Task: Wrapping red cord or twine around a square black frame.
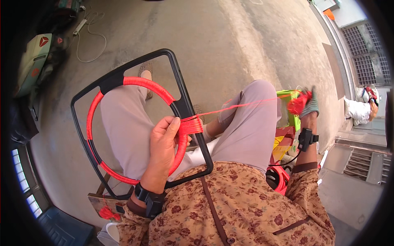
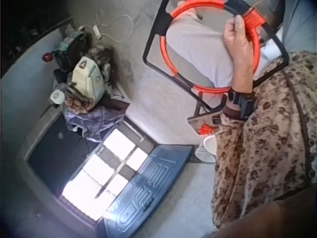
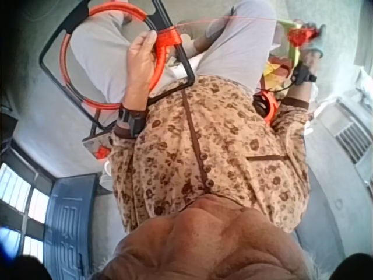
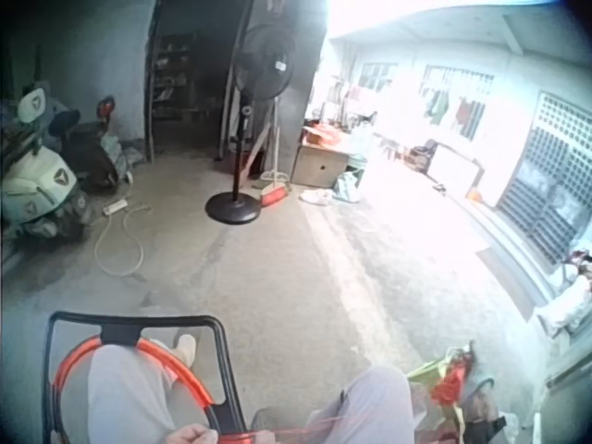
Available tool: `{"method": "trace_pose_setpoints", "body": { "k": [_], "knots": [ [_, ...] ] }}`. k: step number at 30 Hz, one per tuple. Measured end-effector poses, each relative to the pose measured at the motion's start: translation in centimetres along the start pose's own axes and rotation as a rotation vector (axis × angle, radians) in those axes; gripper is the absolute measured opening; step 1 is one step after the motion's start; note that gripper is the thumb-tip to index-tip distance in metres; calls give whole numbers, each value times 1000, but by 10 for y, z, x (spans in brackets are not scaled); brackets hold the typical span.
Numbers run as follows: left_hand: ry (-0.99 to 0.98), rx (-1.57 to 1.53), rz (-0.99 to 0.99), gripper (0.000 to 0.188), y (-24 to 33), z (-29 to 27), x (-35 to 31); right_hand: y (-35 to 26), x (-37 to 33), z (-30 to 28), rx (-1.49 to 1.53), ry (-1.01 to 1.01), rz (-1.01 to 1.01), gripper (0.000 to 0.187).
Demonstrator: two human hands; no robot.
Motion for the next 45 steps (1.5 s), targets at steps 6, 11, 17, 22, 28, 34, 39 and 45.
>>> {"method": "trace_pose_setpoints", "body": {
  "k": [6,11,17,22,28,34,39,45],
  "knots": [
    [38,73,87,26,11,-1,4,88,-113,202,-616,-152,-417,40],
    [110,-26,298,32,33,3,4,198,-278,322,-1261,-1092,-1313,45],
    [146,53,315,19,24,-16,6,180,-193,284,-869,-689,-282,25],
    [121,224,327,17,18,-26,8,251,-138,251,-858,-692,375,25],
    [94,-10,212,16,19,-5,7,294,-160,257,-1207,-1146,319,35],
    [115,-34,105,22,4,-13,8,261,-127,241,-1054,-775,140,15],
    [67,-57,99,22,7,-5,6,164,-124,211,144,-698,221,26],
    [56,-24,176,24,17,5,7,82,-81,134,421,-724,175,42]
  ]
}}
Point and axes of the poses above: each hand's wrist, its own x-axis towards the middle knuckle, its own z-axis out of the palm, y = z × x, the point moved 9 cm from there along x, towards the middle knuckle, and after that the axes turned 13 degrees about z, right-handed, at the moved point
